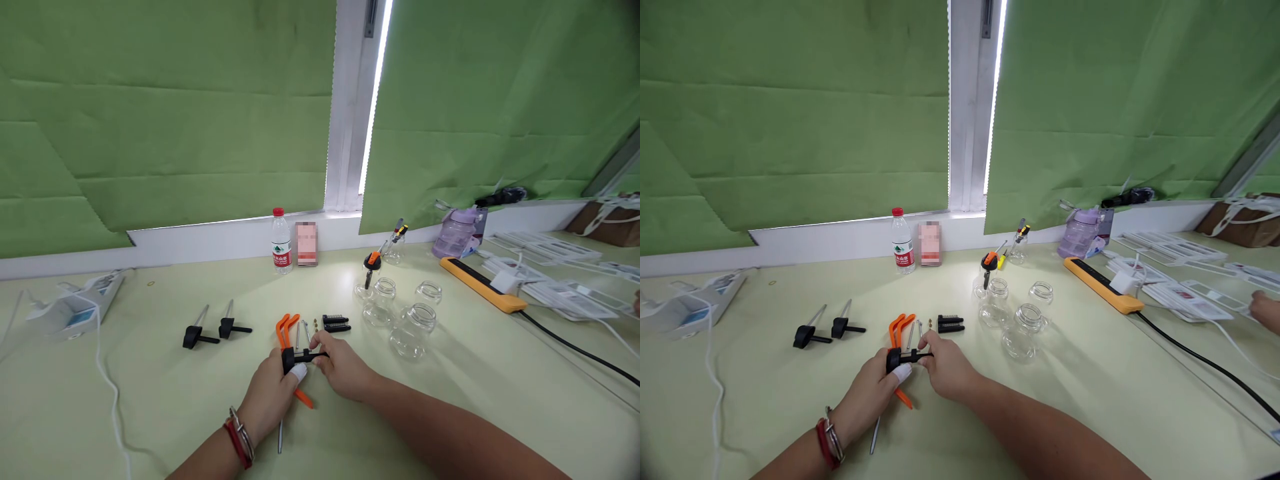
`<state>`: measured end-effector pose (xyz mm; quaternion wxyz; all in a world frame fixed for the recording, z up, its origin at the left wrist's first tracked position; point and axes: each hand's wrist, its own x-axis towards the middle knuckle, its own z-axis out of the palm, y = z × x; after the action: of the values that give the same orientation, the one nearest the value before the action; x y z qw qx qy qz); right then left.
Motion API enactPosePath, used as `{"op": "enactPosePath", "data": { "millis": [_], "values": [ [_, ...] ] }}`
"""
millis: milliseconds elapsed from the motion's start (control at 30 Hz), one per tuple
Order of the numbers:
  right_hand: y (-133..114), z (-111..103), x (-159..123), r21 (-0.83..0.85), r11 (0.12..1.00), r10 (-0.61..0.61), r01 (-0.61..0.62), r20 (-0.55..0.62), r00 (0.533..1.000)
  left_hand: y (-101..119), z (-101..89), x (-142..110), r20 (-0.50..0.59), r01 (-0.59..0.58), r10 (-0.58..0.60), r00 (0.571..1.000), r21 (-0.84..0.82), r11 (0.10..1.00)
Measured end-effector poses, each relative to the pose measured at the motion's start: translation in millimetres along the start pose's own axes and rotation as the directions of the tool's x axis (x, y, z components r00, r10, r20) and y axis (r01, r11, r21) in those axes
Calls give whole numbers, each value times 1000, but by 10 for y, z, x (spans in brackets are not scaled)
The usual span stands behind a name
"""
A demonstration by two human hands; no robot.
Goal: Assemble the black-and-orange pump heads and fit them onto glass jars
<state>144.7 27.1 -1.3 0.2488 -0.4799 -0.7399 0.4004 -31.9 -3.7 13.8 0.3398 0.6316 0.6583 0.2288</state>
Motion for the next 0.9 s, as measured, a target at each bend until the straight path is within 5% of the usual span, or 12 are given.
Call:
{"op": "enactPosePath", "data": {
  "millis": [333,533,900],
  "values": [
    [38,-49,-19,11,1000,-3,3,-1,1000,23,-20,-2,7,16,-16,1000,-26,1000],
    [108,-231,-45,95,995,29,-38,91,995,33,-55,-7,80,30,-14,997,-199,980],
    [139,-508,-15,-299,948,50,-108,-195,980,-10,-56,-11,127,16,18,992,-258,966]
  ]
}}
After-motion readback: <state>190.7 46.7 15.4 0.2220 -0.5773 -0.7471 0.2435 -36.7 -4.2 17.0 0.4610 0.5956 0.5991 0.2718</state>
